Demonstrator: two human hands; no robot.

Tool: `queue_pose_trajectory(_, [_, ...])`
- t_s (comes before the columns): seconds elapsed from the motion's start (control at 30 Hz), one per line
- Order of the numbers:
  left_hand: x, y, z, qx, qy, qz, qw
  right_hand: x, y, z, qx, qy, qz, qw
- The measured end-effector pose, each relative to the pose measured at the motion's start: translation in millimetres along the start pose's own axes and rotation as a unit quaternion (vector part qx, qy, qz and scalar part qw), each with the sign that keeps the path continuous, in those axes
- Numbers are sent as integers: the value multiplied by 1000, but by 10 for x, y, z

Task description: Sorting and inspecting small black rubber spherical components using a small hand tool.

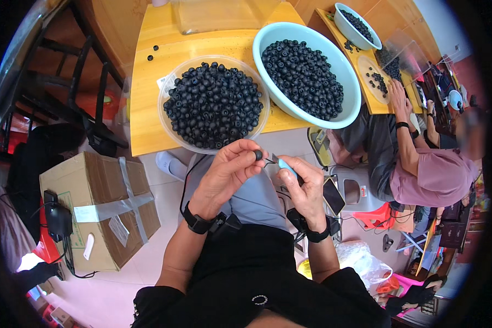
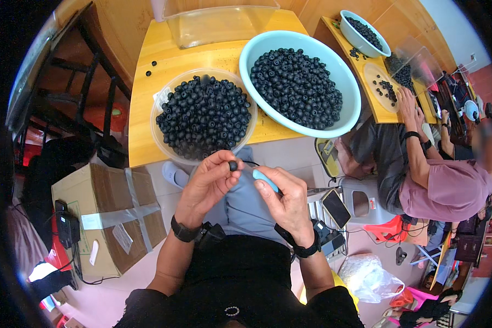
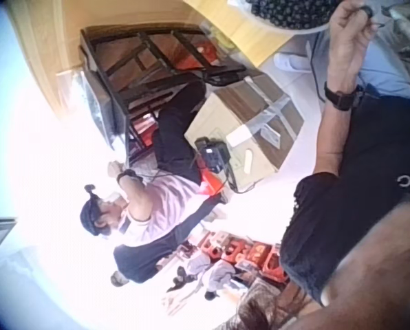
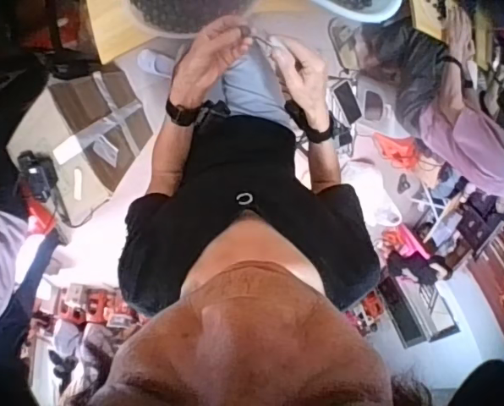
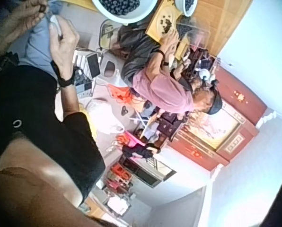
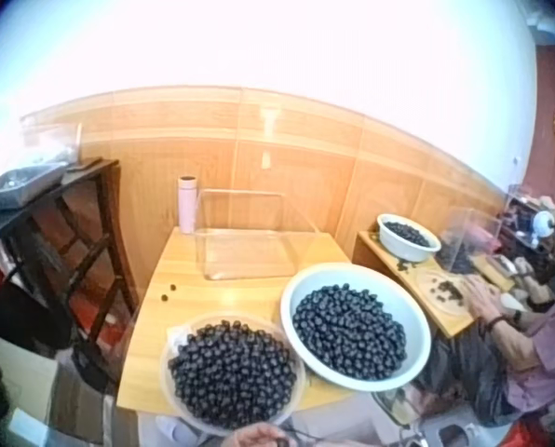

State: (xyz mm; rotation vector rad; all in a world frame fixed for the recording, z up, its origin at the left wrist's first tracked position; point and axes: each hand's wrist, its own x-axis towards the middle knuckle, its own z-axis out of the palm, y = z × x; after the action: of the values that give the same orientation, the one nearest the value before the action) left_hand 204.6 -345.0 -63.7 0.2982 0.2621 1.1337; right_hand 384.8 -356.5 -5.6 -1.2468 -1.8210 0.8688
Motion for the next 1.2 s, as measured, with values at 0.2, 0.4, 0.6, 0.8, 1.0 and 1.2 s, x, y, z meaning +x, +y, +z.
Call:
queue_pose_trajectory(0.2, [-20, -16, -36, -8, -7, -12, 1000, 36, -142, 20, -80, -28, -54, 995])
queue_pose_trajectory(0.4, [-36, -37, -24, 6, -14, -1, 1000, 59, -175, 12, -132, -41, -67, 988])
queue_pose_trajectory(0.6, [-42, -44, -22, 12, -9, -2, 1000, 61, -151, -5, -131, -44, -63, 988])
queue_pose_trajectory(0.8, [-43, -23, -30, 29, -1, -15, 999, 64, -103, -25, -114, -53, -76, 989])
queue_pose_trajectory(1.0, [-24, -5, -32, 48, 4, -8, 999, 66, 112, 18, -159, -13, -69, 985])
queue_pose_trajectory(1.2, [-119, -7, 48, 70, -45, -35, 996, 68, 297, -171, -180, 61, 16, 982])
